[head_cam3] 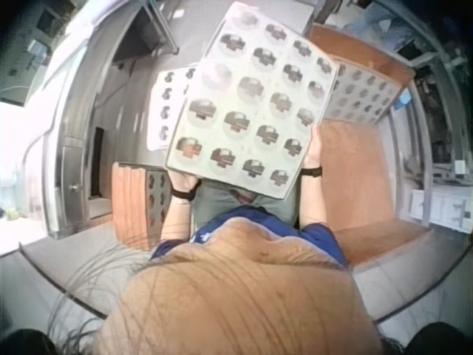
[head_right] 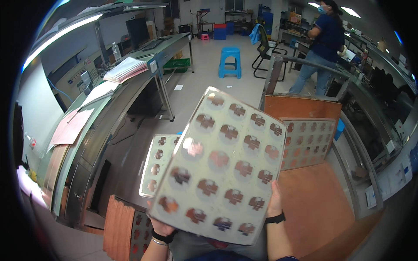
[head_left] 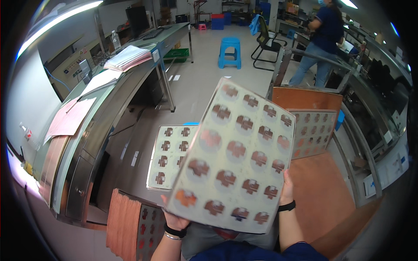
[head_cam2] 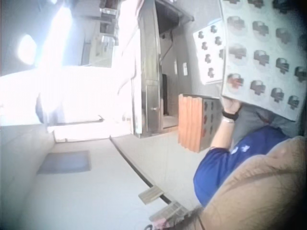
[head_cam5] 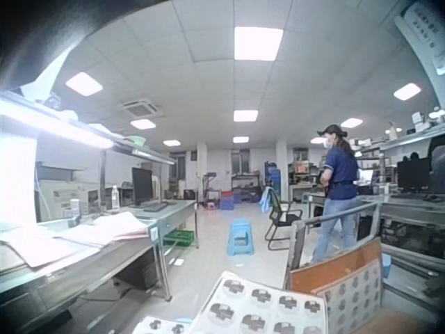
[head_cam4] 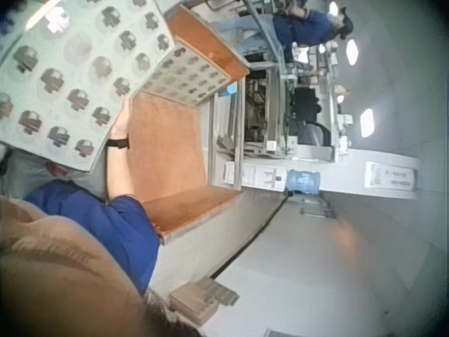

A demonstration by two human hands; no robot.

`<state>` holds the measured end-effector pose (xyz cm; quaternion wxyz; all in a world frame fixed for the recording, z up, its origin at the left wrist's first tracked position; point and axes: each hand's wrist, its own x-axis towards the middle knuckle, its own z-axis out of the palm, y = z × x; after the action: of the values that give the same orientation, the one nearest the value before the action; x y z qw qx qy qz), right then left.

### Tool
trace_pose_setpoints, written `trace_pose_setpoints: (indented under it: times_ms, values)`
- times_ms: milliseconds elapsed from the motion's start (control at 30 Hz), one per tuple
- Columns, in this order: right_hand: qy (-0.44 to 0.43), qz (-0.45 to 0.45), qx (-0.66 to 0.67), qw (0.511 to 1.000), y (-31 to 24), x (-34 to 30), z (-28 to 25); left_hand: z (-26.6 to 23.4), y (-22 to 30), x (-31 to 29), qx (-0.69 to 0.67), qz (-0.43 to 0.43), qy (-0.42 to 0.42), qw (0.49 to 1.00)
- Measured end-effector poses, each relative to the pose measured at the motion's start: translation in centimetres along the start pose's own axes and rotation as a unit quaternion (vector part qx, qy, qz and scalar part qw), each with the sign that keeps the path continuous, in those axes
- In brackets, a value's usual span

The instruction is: The person is inspecting and sorting large sheets of printed circuit boards in a metal fabrication or electronics assembly environment.

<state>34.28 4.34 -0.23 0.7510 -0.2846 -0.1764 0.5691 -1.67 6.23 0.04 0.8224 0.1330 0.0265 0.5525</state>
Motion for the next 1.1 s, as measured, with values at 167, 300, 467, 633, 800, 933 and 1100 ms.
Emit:
trace_pose_setpoints:
  times_ms: [167,300,467,633,800,933,1100]
  values:
    - [-0.046,-0.006,0.061,0.997,2.9,-1.3,5.3,1.8,-5.2,0.0,0.177,0.015,0.062,0.982]
    - [-0.063,0.002,0.015,0.998,2.3,-1.3,2.9,1.7,-4.1,0.9,0.161,-0.021,0.131,0.978]
    - [0.004,-0.134,0.081,0.988,-3.8,-0.2,-2.0,-0.5,-0.7,0.6,0.219,0.004,0.147,0.965]
    - [0.009,-0.122,-0.063,0.991,-6.1,-2.1,-4.6,-1.1,1.7,0.7,0.279,0.027,0.192,0.941]
    - [0.071,-0.049,-0.25,0.964,-6.4,-3.3,-4.0,-1.0,3.3,1.2,0.394,0.069,0.212,0.892]
    - [0.045,0.018,-0.338,0.94,-4.8,-3.3,-5.1,-3.7,4.0,-0.1,0.45,0.071,0.268,0.849]
    - [0.086,0.02,-0.343,0.935,-1.5,-2.6,-6.5,-4.7,3.4,-0.8,0.491,0.084,0.318,0.807]
